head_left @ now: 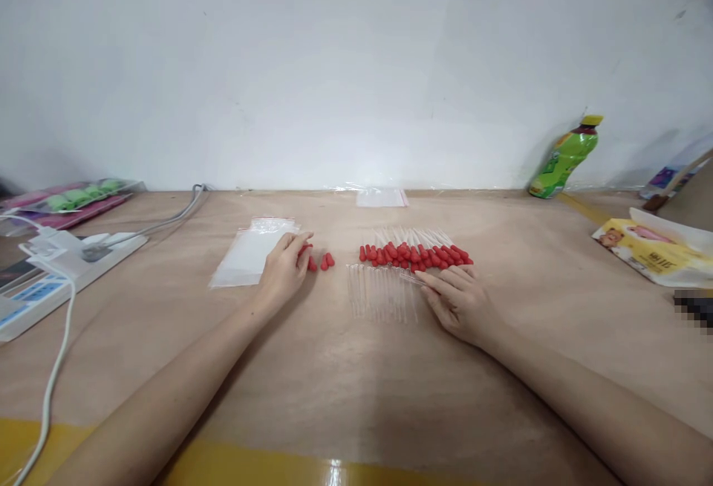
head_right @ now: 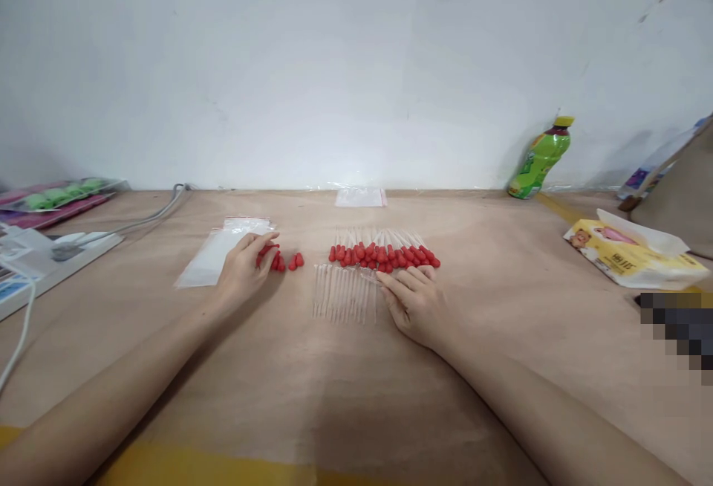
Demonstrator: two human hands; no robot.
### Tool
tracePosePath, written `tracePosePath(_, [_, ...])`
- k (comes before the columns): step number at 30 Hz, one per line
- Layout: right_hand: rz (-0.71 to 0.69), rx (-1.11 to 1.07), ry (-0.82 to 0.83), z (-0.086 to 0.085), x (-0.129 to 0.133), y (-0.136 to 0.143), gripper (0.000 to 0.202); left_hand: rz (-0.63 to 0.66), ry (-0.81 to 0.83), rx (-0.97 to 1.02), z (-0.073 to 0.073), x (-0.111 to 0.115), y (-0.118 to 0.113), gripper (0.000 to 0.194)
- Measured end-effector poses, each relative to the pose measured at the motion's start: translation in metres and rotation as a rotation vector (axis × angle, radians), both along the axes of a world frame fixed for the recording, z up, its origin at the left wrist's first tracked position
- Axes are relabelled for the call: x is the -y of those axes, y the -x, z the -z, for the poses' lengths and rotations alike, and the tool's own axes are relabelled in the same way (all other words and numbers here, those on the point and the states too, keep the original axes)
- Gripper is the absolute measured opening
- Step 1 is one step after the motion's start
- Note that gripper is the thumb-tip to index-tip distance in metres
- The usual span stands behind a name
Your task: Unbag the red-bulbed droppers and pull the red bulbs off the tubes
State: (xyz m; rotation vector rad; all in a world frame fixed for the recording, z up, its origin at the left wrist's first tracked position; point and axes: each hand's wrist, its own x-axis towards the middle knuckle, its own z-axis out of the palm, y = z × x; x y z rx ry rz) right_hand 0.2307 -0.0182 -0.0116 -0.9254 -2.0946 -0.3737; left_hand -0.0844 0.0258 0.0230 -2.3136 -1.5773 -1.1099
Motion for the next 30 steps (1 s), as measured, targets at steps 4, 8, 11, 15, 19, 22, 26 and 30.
tracePosePath(4, [-0.021, -0.074, 0.001, -0.002, 0.0, 0.002, 0.013, -0.015, 0.041, -0.025, 0.0, -0.002, -0.004, 0.013])
tracePosePath(8, [-0.038, -0.081, -0.001, -0.004, 0.001, 0.004, 0.005, 0.091, 0.011, -0.084, 0.003, 0.0, -0.007, 0.02])
tracePosePath(11, [-0.027, -0.07, 0.005, -0.005, 0.002, 0.004, 0.007, 0.077, 0.027, -0.166, 0.007, 0.002, -0.005, 0.027])
tracePosePath(15, [-0.013, -0.072, 0.003, -0.006, 0.002, 0.003, 0.008, 0.076, 0.019, -0.247, 0.012, 0.0, -0.002, 0.029])
tracePosePath(19, [-0.007, -0.063, 0.014, -0.005, 0.002, 0.002, 0.008, 0.097, -0.008, -0.315, 0.013, -0.001, 0.0, 0.025])
tracePosePath(22, [-0.003, -0.06, 0.018, -0.006, 0.003, 0.002, 0.009, 0.113, -0.016, -0.335, 0.012, -0.001, 0.0, 0.022])
tracePosePath(26, [0.026, -0.054, -0.001, -0.008, 0.004, 0.002, 0.012, 0.095, -0.022, -0.339, 0.009, 0.001, 0.002, 0.02])
tracePosePath(30, [0.059, -0.011, -0.055, -0.006, 0.003, 0.001, 0.011, 0.079, -0.085, -0.31, 0.007, 0.005, 0.0, 0.02])
